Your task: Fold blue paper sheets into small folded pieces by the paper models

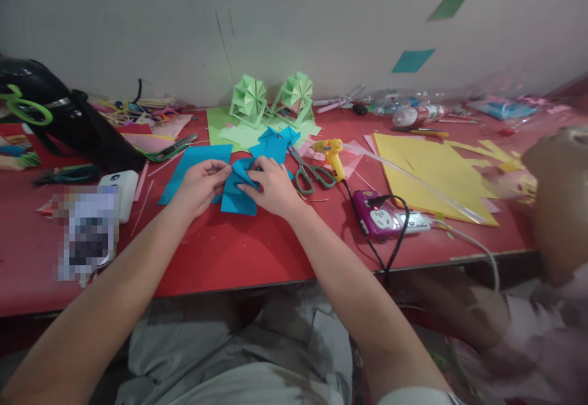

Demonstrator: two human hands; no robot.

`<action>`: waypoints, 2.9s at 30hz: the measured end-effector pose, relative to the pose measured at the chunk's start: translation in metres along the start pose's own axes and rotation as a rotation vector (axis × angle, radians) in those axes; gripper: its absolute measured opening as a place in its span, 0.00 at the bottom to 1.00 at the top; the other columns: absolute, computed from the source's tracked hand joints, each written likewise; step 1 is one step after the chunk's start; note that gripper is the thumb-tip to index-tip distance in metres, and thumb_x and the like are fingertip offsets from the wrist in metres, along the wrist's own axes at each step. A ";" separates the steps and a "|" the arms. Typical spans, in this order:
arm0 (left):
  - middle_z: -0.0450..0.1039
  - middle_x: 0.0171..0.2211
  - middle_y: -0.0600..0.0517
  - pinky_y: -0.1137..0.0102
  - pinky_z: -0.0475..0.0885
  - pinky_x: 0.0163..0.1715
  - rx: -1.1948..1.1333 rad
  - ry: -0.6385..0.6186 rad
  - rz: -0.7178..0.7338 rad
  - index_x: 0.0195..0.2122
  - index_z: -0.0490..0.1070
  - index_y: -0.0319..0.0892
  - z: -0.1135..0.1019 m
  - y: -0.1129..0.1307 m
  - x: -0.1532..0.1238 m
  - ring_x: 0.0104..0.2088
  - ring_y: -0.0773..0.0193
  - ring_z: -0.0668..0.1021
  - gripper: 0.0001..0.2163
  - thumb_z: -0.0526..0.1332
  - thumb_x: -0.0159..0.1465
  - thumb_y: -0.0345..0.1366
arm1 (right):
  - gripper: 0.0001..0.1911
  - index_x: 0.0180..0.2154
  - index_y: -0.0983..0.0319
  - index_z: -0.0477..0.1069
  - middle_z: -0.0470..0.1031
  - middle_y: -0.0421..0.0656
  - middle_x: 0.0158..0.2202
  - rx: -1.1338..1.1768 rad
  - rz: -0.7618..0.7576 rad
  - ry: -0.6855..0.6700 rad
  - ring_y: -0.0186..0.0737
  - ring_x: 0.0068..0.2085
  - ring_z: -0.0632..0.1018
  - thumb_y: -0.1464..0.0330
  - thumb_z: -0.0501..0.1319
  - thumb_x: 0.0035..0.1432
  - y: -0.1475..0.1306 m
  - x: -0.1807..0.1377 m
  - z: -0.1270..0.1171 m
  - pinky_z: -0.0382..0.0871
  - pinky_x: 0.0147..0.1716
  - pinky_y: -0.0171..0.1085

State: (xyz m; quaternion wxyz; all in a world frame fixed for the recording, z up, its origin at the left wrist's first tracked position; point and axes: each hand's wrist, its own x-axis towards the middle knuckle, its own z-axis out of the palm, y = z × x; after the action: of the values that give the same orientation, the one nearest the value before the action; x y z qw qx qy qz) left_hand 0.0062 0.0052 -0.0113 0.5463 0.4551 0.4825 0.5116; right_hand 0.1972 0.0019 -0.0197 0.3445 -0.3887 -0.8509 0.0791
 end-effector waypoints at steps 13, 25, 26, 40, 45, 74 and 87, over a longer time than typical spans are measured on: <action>0.79 0.34 0.49 0.67 0.77 0.36 -0.033 -0.153 -0.078 0.35 0.77 0.42 0.002 0.003 -0.005 0.35 0.61 0.81 0.22 0.75 0.47 0.52 | 0.14 0.36 0.60 0.75 0.74 0.49 0.41 0.187 0.039 0.119 0.46 0.44 0.74 0.59 0.56 0.66 -0.002 0.004 0.002 0.67 0.46 0.45; 0.82 0.36 0.49 0.61 0.76 0.46 0.284 -0.110 0.243 0.35 0.77 0.42 -0.002 -0.010 0.004 0.40 0.57 0.82 0.08 0.68 0.53 0.34 | 0.10 0.39 0.59 0.75 0.80 0.45 0.39 0.465 0.254 0.230 0.42 0.38 0.78 0.60 0.62 0.60 0.000 0.004 -0.001 0.71 0.38 0.41; 0.82 0.36 0.49 0.61 0.76 0.45 0.309 -0.115 0.253 0.35 0.77 0.42 -0.002 -0.010 0.005 0.40 0.57 0.82 0.08 0.67 0.54 0.33 | 0.10 0.39 0.59 0.76 0.80 0.45 0.39 0.455 0.244 0.213 0.42 0.39 0.78 0.61 0.62 0.60 0.001 0.004 0.000 0.71 0.39 0.41; 0.75 0.26 0.53 0.72 0.70 0.27 -0.100 -0.041 -0.020 0.35 0.79 0.39 0.003 0.000 -0.002 0.25 0.68 0.74 0.17 0.75 0.48 0.44 | 0.08 0.34 0.60 0.78 0.77 0.44 0.35 0.389 0.081 0.248 0.40 0.36 0.76 0.63 0.64 0.61 0.003 0.004 0.001 0.71 0.37 0.40; 0.77 0.29 0.51 0.72 0.72 0.29 -0.168 -0.042 -0.040 0.35 0.80 0.40 0.000 0.001 0.000 0.27 0.67 0.76 0.19 0.78 0.45 0.45 | 0.09 0.33 0.60 0.78 0.76 0.45 0.35 0.395 0.044 0.229 0.41 0.37 0.76 0.62 0.64 0.61 0.003 0.004 0.001 0.70 0.40 0.41; 0.78 0.29 0.52 0.74 0.74 0.28 -0.172 -0.118 -0.110 0.35 0.79 0.41 0.004 0.004 -0.005 0.28 0.67 0.78 0.16 0.76 0.48 0.42 | 0.17 0.27 0.61 0.68 0.70 0.43 0.30 0.283 0.006 0.111 0.40 0.36 0.71 0.58 0.59 0.65 -0.009 0.003 -0.006 0.66 0.41 0.41; 0.77 0.28 0.50 0.68 0.77 0.33 -0.135 -0.169 -0.159 0.32 0.76 0.40 0.004 0.000 -0.004 0.29 0.63 0.79 0.20 0.75 0.49 0.51 | 0.09 0.36 0.60 0.77 0.76 0.48 0.44 0.215 -0.053 0.096 0.45 0.47 0.75 0.65 0.59 0.65 -0.001 0.003 0.002 0.67 0.50 0.46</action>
State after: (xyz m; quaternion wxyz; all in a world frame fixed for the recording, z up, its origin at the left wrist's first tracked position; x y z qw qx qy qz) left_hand 0.0104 0.0008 -0.0103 0.6532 0.4190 0.4337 0.4580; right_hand 0.1936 0.0035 -0.0188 0.4263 -0.3303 -0.8301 0.1420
